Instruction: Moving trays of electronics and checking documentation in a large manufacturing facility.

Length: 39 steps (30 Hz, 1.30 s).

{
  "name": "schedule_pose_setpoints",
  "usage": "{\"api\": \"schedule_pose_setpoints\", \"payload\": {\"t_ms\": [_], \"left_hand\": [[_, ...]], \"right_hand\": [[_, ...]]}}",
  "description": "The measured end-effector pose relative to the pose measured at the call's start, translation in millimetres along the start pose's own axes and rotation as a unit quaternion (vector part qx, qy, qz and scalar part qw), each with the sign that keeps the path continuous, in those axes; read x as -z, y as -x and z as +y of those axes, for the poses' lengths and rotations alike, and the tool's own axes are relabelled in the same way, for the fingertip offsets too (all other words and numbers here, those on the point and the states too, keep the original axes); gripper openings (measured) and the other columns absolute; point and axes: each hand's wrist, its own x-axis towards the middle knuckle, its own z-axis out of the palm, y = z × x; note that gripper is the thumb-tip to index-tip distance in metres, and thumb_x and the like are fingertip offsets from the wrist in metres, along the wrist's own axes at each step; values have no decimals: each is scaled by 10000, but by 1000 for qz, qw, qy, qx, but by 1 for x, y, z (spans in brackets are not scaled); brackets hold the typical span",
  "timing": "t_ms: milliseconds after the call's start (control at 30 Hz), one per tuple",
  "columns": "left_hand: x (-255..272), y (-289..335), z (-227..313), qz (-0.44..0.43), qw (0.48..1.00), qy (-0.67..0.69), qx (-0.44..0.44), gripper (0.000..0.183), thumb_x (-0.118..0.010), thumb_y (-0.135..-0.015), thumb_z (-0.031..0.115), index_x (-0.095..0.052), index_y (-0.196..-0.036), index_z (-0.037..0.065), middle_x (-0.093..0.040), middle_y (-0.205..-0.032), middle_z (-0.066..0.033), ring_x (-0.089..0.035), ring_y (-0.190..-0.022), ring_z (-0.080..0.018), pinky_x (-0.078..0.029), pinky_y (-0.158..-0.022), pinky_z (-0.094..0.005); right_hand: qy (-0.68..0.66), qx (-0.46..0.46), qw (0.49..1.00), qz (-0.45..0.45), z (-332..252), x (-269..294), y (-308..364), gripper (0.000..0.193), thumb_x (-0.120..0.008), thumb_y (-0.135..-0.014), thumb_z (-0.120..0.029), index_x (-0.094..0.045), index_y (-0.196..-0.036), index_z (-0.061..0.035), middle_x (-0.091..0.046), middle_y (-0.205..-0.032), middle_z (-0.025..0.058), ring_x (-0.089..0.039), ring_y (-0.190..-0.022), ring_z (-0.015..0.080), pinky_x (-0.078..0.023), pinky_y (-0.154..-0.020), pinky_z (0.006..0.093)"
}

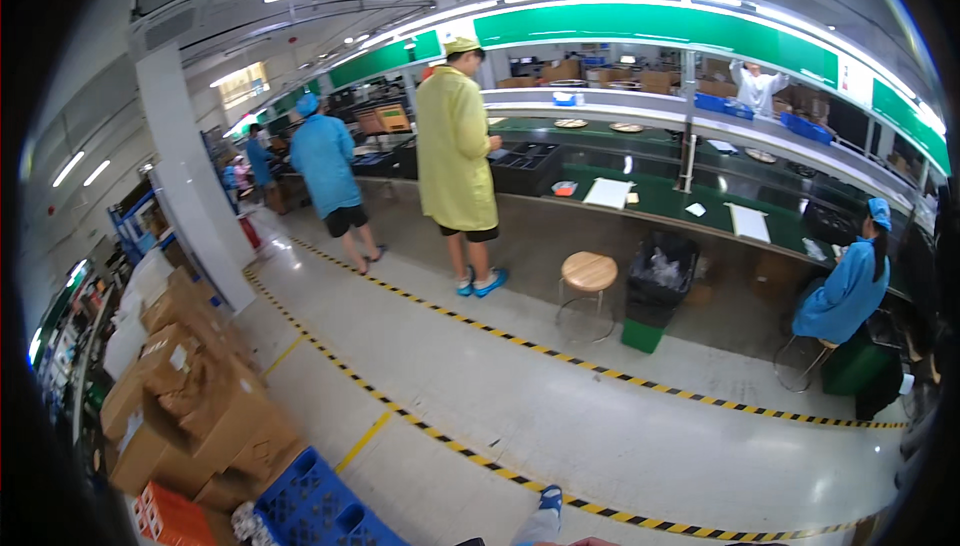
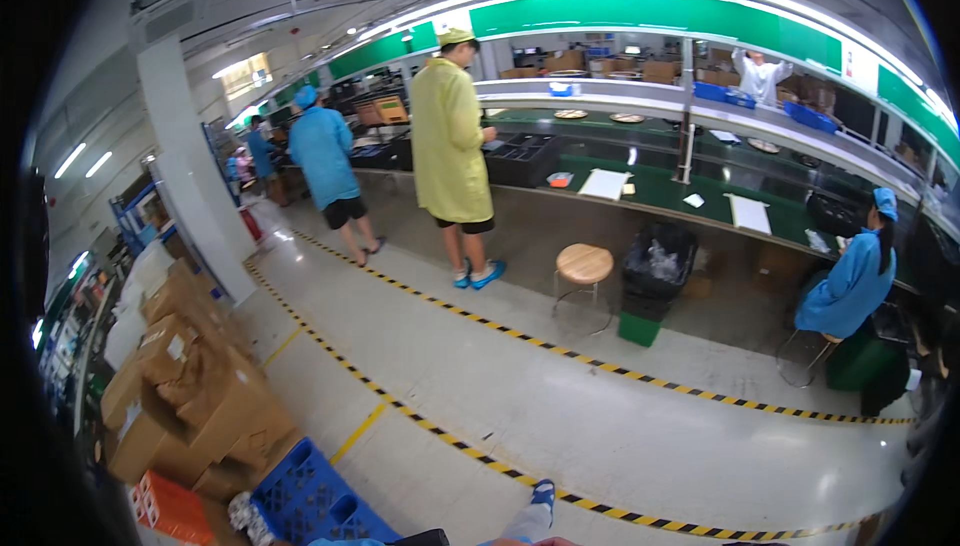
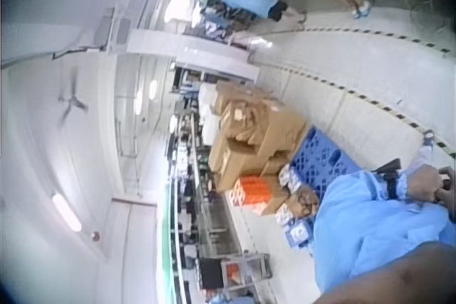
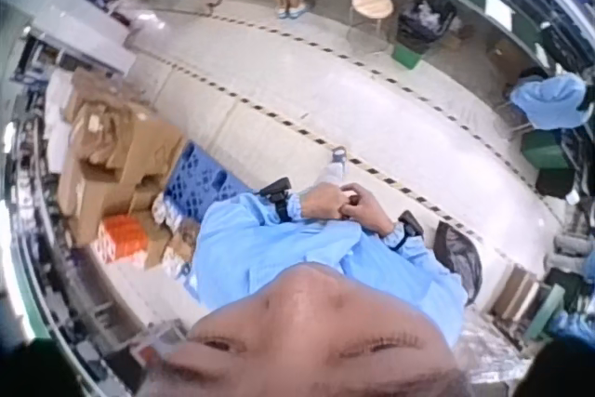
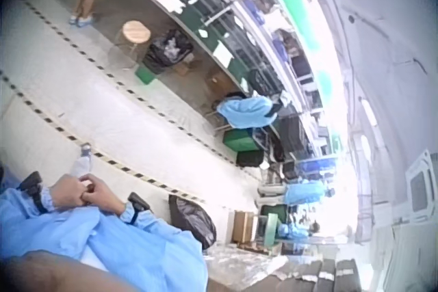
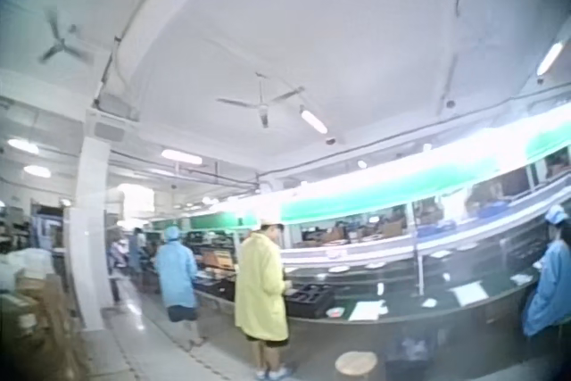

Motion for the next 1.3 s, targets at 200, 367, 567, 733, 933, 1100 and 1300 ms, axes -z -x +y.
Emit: {"api": "schedule_pose_setpoints", "payload": {"t_ms": [200, 367, 567, 733, 933, 1100, 1300], "left_hand": [[101, -101, -79, 11, 998, -6, -63, 243, -657, -686, 326, -676, -700, 85, -636, -640, -186, -633, -595, -370, -491, -549, -484], [152, -169, -124, -16, 995, -25, -92, 234, -651, -700, 320, -671, -780, 102, -630, -629, -168, -633, -601, -371, -500, -547, -488], [177, -236, -155, -71, 987, -25, -141, 401, -680, -754, 450, -647, -870, 68, -640, -657, -171, -638, -619, -372, -506, -559, -476], [184, -295, -162, -140, 970, -42, -195, 387, -690, -755, 444, -645, -896, 86, -650, -700, -176, -645, -657, -367, -509, -574, -470], [180, -350, -118, -217, 939, -13, -268, 244, -659, -748, 303, -640, -888, 104, -653, -715, -152, -642, -665, -357, -510, -585, -460], [164, -397, -71, -259, 910, 16, -323, 186, -636, -748, 252, -634, -861, 104, -646, -710, -152, -634, -655, -359, -506, -584, -457], [118, -479, 0, -305, 879, -28, -365, 151, -636, -733, 207, -628, -825, 88, -647, -728, -154, -638, -674, -353, -512, -590, -452]], "right_hand": [[16, 1, 997, 77, -92, 59, -94, 452, -636, -767, 3, -502, -1199, 8, -637, -791, 93, -606, -697, 131, -497, -594, 277], [-8, 1, 993, 120, -130, 101, -152, 476, -644, -740, 2, -499, -1193, 8, -649, -808, 108, -613, -717, 141, -507, -598, 283], [190, 177, 933, 250, -139, 147, -183, 446, -640, -706, -110, -558, -1133, -7, -669, -780, 161, -640, -690, 206, -519, -582, 337], [92, 87, 945, 302, -150, 176, -178, 462, -631, -694, -108, -551, -1137, -2, -661, -763, 146, -630, -654, 195, -515, -565, 335], [-178, 125, 922, 321, -143, 201, -140, 447, -616, -763, -84, -519, -1194, -20, -627, -765, 61, -573, -664, 116, -468, -564, 259], [-200, 157, 884, 391, -122, 220, -103, 429, -606, -802, -105, -518, -1214, -27, -621, -797, 44, -555, -694, 95, -459, -586, 249], [-220, 209, 837, 456, -96, 288, -40, 451, -615, -778, -87, -519, -1213, -14, -624, -810, 44, -558, -705, 95, -462, -599, 250]]}}
